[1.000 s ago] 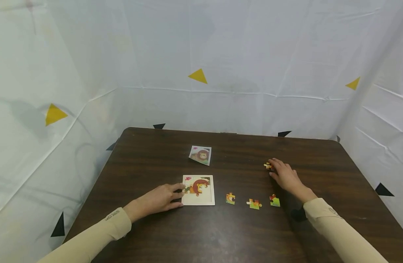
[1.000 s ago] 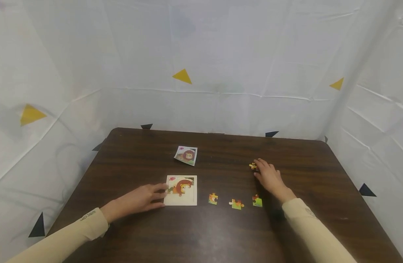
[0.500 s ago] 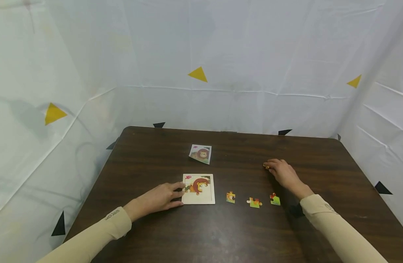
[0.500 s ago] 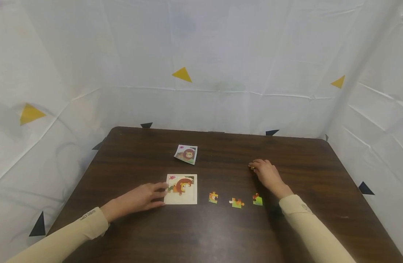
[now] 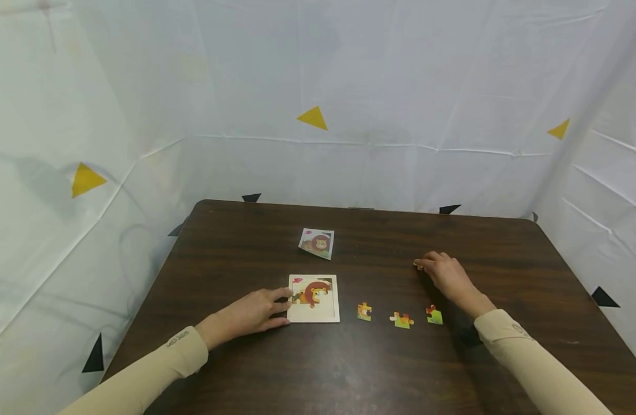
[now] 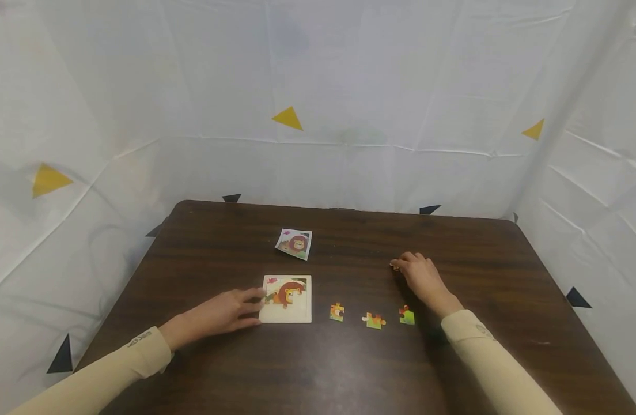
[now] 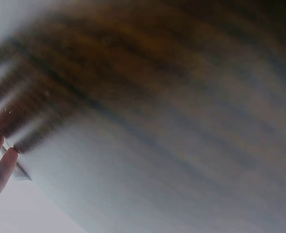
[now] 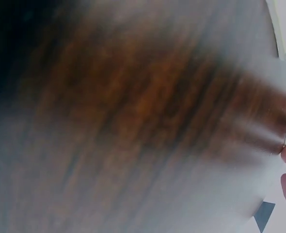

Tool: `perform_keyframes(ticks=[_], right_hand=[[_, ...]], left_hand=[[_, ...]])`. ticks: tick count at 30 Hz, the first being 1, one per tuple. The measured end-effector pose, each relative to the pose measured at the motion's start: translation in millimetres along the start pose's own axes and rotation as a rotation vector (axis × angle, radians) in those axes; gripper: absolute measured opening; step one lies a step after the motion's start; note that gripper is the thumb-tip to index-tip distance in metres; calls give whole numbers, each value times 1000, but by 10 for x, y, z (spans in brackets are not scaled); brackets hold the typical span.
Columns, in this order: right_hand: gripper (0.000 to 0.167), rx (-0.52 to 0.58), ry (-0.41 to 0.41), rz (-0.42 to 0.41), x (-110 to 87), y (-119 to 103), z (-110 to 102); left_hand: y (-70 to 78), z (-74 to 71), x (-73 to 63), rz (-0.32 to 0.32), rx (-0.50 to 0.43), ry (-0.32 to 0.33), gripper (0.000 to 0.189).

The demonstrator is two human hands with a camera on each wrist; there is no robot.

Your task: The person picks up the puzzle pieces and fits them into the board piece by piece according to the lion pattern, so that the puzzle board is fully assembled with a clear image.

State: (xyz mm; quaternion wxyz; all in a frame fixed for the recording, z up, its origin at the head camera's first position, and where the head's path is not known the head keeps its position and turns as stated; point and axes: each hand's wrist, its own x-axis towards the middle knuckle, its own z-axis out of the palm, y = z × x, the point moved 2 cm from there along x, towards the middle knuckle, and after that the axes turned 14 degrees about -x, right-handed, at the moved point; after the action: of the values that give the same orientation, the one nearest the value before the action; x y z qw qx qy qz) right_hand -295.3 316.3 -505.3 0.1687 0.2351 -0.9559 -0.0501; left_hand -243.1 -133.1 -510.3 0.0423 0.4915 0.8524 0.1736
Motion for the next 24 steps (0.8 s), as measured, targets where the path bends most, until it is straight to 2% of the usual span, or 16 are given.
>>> perform_keyframes(ticks=[7, 12, 19, 24], right_hand=[[33, 15, 5, 45, -17, -1, -29], [35, 79, 34, 61, 15, -12, -90], [36, 175, 91, 22, 100, -105, -187], [38, 205, 130, -9, 192, -254, -247]], left_hand=[[-6, 13, 8, 25, 11, 18, 41], [-22, 20, 9, 38, 7, 30, 40], [-33, 21, 12, 59, 7, 47, 39], [-30, 21, 14, 47, 13, 38, 40]])
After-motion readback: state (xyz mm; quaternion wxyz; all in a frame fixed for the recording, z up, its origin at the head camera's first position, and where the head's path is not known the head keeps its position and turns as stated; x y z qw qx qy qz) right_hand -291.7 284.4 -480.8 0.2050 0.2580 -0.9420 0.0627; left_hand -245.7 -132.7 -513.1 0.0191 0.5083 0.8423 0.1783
